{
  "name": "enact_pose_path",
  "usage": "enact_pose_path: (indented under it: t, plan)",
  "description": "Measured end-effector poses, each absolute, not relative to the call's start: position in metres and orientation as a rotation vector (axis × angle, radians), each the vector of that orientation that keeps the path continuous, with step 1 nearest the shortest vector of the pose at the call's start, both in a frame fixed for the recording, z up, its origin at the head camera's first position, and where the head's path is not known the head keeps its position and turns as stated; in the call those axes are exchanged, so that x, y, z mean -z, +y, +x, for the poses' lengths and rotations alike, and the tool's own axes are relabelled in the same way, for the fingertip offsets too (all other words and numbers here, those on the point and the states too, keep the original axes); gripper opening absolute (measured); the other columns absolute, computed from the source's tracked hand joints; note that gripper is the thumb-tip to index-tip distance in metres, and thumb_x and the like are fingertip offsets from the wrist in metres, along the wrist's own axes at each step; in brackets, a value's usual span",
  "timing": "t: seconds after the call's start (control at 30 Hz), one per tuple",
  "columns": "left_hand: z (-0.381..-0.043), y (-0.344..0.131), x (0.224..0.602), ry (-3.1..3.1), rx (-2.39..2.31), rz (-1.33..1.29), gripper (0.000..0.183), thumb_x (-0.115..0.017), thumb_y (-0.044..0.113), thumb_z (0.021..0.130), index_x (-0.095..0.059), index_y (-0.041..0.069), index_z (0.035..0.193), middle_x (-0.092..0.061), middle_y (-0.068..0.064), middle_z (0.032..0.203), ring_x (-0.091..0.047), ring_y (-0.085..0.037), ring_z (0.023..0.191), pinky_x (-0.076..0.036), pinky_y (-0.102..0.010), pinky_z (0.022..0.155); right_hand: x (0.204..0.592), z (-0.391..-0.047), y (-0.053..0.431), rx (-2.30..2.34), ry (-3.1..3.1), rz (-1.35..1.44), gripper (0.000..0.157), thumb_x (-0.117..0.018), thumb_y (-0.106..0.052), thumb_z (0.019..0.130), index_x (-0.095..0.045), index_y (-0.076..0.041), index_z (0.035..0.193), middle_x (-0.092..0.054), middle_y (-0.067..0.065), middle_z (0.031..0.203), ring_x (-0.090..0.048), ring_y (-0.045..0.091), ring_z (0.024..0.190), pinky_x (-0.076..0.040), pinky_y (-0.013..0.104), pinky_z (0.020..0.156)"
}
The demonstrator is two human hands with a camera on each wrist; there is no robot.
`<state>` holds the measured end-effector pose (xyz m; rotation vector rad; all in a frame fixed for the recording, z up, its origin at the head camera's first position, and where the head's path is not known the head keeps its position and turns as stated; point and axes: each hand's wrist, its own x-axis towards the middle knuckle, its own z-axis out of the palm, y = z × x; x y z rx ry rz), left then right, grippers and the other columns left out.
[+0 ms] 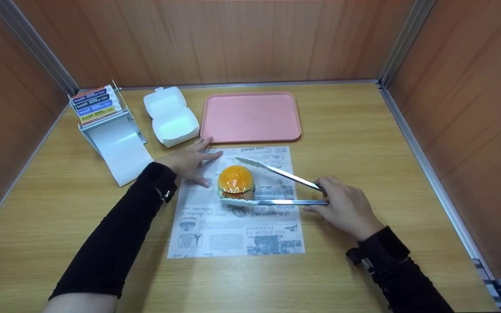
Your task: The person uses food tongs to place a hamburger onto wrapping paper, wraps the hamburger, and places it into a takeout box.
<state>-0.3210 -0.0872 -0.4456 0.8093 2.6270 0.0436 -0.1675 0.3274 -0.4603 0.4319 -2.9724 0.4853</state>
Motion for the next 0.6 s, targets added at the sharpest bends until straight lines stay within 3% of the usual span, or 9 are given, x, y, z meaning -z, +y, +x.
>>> enact_pose_path:
  t: [0.3, 0.47, 0.6]
  plan:
    - [-0.321, -0.086, 0.448, 2.609, -0.077, 0.82, 0.105, -0.083, 0.058, 0.085, -0.029, 0.026, 0.17, 0.005, -0.016, 0.179, 0.005, -0.035, 0.165, -0.012, -0.047, 0.133, 0.452, -0.167, 0.337, -0.613, -2.837, 0.537, 0.058, -0.098, -0.026, 0.077, -0.069, -0.011, 0.125, -0.06, -0.002, 0.088, -0.05, 0.01, 0.069, -0.04, 0.025, 0.057]
    - [-0.322, -0.087, 0.45, 2.614, -0.073, 0.805, 0.106, -0.083, 0.059, 0.084, -0.028, 0.028, 0.17, 0.006, -0.014, 0.179, 0.007, -0.033, 0.165, -0.011, -0.046, 0.133, 0.432, -0.185, 0.333, -0.822, -2.887, 0.433, 0.063, -0.092, -0.026, 0.086, -0.062, -0.007, 0.138, -0.057, 0.004, 0.094, -0.051, 0.018, 0.077, -0.042, 0.026, 0.061]
    - [-0.322, -0.088, 0.448, 2.627, -0.07, 0.805, 0.107, -0.082, 0.06, 0.084, -0.028, 0.028, 0.17, 0.006, -0.014, 0.179, 0.006, -0.034, 0.165, -0.011, -0.046, 0.133, 0.42, -0.215, 0.329, -1.017, -2.931, 0.213, 0.07, -0.084, -0.039, 0.094, -0.055, -0.005, 0.148, -0.058, 0.013, 0.107, -0.051, 0.025, 0.087, -0.043, 0.029, 0.067]
